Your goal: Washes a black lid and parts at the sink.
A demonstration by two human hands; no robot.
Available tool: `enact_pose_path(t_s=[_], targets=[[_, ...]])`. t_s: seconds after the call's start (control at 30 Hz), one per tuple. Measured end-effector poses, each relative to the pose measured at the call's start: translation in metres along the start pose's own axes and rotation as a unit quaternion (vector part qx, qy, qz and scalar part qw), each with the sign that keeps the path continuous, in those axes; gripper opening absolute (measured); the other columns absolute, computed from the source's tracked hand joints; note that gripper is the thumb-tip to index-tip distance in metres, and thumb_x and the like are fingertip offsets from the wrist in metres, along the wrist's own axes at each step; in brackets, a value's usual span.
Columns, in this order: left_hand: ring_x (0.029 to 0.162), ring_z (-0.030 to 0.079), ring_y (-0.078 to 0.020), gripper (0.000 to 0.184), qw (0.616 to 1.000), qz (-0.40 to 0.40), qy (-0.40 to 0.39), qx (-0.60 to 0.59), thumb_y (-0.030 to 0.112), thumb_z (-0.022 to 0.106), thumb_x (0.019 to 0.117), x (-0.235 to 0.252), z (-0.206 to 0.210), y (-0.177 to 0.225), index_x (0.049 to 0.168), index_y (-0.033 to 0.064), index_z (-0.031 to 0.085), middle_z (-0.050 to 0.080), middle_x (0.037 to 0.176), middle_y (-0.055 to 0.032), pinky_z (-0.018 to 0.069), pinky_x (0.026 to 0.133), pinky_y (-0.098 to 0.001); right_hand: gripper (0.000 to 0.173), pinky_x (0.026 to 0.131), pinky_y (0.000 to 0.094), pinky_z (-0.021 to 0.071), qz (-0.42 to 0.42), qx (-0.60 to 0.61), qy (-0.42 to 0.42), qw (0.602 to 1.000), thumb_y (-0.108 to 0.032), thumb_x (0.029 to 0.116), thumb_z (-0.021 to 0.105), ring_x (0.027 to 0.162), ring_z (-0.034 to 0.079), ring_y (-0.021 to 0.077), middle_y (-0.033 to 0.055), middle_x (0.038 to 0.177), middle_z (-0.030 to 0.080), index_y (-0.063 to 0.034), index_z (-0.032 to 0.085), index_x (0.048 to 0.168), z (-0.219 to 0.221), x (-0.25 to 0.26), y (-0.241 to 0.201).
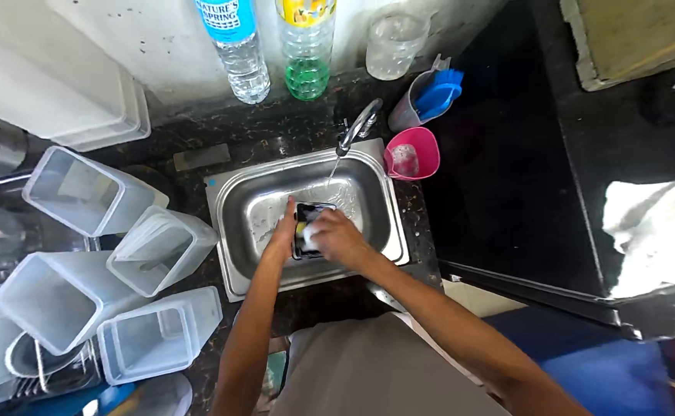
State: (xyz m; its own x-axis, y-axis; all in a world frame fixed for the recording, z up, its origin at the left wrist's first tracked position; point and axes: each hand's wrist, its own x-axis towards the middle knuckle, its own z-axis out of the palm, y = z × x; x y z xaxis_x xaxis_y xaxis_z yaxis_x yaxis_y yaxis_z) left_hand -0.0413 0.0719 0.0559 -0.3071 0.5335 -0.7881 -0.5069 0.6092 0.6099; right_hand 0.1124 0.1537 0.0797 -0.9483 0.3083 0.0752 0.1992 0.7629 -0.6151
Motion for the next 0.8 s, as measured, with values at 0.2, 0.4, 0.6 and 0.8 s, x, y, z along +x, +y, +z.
enact_pose_path(t_s=[0.2, 0.4, 0.6, 0.8], targets=[[0.107, 0.066, -0.0255, 0.080, 0.999, 0.024, 0.020, 0.010, 0.072, 0.030, 0.1008, 0.002, 0.018, 0.025, 0.136, 0.0061, 0.058, 0.068, 0.118, -0.0157, 0.0555, 0.092, -0.0496, 0.011, 0.092, 0.0484, 0.0557, -0.080, -0.009, 0.017, 0.997, -0.002, 0.0793, 0.077, 0.105, 0.066, 0.0299, 0.0066, 0.102, 0.075, -0.0094, 0.078, 0.087, 0.013, 0.007, 0.015], [0.116, 0.062, -0.0218, 0.075, 0.984, 0.143, 0.081, -0.071, 0.066, 0.025, 0.1047, -0.004, 0.031, 0.036, 0.142, 0.0076, 0.053, 0.064, 0.128, -0.0141, 0.0525, 0.100, -0.0461, 0.009, 0.075, 0.0471, 0.0525, 0.231, 0.207, 0.264, 0.913, -0.001, 0.0755, 0.080, 0.085, 0.063, 0.0294, 0.0141, 0.084, 0.068, -0.0001, 0.073, 0.081, 0.035, 0.010, -0.008], [0.099, 0.067, -0.0137, 0.077, 0.979, 0.115, 0.061, -0.157, 0.078, 0.027, 0.0971, -0.025, 0.034, 0.025, 0.134, 0.0186, 0.059, 0.069, 0.113, -0.0033, 0.0589, 0.083, -0.0402, 0.006, 0.071, 0.0423, 0.0505, 0.261, 0.188, 0.284, 0.903, -0.004, 0.0781, 0.079, 0.083, 0.060, 0.0253, 0.0122, 0.085, 0.064, -0.0032, 0.073, 0.081, 0.018, 0.018, -0.025], [0.098, 0.069, -0.0212, 0.078, 0.989, 0.068, 0.021, -0.128, 0.077, 0.029, 0.0975, -0.018, 0.014, 0.020, 0.134, 0.0159, 0.059, 0.071, 0.113, -0.0087, 0.0596, 0.081, -0.0479, 0.015, 0.088, 0.0505, 0.0563, 0.003, 0.086, 0.002, 0.996, 0.005, 0.0771, 0.076, 0.098, 0.068, 0.0313, 0.0113, 0.090, 0.074, -0.0064, 0.078, 0.085, -0.009, 0.012, 0.012]])
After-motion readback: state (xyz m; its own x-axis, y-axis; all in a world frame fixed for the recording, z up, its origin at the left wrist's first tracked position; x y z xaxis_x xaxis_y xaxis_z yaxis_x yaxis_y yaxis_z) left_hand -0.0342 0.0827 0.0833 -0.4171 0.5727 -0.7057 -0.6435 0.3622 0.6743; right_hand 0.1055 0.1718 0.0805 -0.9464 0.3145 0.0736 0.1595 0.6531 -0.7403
